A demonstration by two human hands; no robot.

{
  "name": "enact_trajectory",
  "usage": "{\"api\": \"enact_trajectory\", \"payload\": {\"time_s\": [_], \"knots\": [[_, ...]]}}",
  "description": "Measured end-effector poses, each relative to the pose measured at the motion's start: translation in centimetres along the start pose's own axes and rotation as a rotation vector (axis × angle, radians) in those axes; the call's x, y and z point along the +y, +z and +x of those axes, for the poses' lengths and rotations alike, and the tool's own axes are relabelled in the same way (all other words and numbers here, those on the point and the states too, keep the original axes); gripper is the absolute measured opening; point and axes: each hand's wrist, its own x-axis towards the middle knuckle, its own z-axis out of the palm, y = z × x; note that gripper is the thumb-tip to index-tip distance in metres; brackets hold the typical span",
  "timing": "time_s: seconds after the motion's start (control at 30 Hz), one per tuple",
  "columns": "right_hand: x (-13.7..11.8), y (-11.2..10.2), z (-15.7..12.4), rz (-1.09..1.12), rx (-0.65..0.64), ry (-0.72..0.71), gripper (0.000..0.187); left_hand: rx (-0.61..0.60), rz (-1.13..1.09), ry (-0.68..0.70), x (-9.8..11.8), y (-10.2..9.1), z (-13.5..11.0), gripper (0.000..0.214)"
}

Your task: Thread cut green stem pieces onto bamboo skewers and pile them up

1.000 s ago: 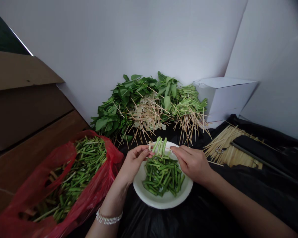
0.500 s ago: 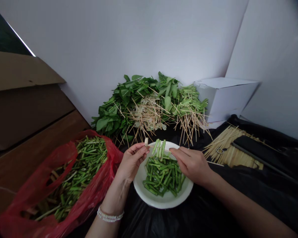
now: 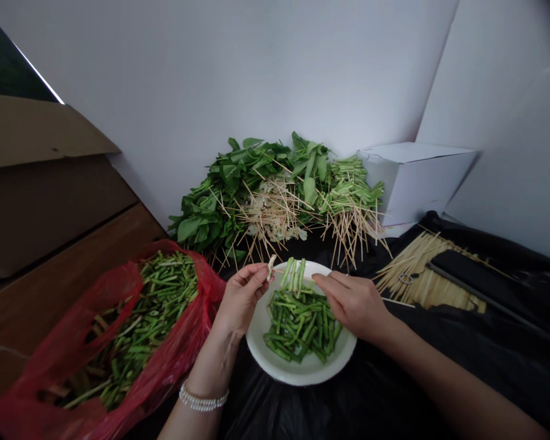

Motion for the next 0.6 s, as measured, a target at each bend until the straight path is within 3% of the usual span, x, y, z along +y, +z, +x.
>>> {"api": "enact_trajectory", "payload": {"time_s": [0.6], "knots": [[-0.23, 0.01, -0.02, 0.027, 0.018, -0.032, 0.03, -0.045, -0.015, -0.089, -0.3, 0.05, -0.26, 0.027]]}}
